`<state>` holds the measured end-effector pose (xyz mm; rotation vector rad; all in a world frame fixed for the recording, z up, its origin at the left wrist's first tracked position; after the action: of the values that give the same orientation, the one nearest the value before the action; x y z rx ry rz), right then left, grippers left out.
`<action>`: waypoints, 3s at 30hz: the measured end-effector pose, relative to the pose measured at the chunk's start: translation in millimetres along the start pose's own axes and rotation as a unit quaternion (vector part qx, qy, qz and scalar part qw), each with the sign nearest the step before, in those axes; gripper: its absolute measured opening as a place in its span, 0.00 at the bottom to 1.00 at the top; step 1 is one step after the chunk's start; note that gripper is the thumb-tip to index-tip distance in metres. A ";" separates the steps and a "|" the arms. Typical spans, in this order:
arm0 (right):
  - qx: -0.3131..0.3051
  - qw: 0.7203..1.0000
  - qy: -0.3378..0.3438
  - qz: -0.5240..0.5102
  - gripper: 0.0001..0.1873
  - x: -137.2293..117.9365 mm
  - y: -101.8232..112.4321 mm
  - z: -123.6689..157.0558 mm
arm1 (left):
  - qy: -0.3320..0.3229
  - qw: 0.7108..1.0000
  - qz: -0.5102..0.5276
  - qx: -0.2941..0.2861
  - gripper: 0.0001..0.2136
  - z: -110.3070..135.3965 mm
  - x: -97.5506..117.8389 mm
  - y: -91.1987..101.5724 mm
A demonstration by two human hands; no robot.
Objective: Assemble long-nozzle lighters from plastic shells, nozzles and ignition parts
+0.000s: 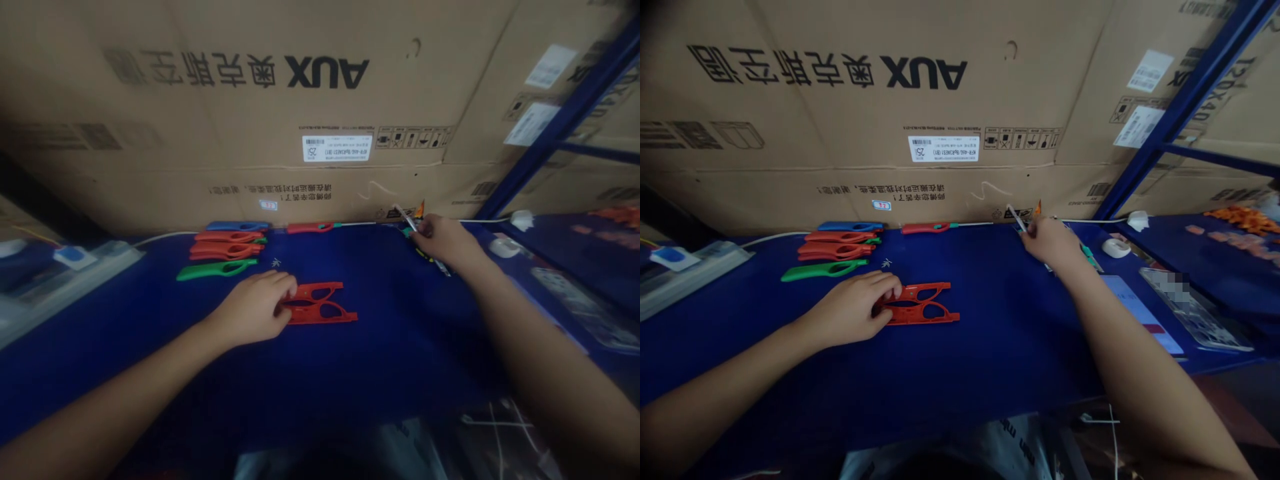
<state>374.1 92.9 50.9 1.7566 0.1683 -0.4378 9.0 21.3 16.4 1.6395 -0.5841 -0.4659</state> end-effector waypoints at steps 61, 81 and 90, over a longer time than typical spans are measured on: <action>-0.326 0.830 0.404 -0.202 0.06 -76.3 -41.0 89.8 | -0.064 0.993 0.082 0.061 0.15 8.4 12.2 9.8; -0.212 0.809 0.548 -0.014 0.13 -78.0 -41.7 102.3 | -0.051 0.990 0.121 0.046 0.10 5.0 11.2 0.7; -0.148 0.812 0.563 0.044 0.14 -87.0 -39.3 113.6 | -0.029 0.989 0.131 0.056 0.10 6.0 14.5 -1.9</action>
<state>258.1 3.2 28.6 1.4923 0.9335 0.7311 17.1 7.9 14.0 1.6310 -0.8698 -0.2925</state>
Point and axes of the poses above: each hand's wrist, its own z-axis away from the middle knuckle, its own y-axis out of the back of the hand, x = y × z, the point moved 2 cm from there along -z, towards the middle knuckle, and after that the axes turned 8 degrees about -z, right-handed, at the moved point
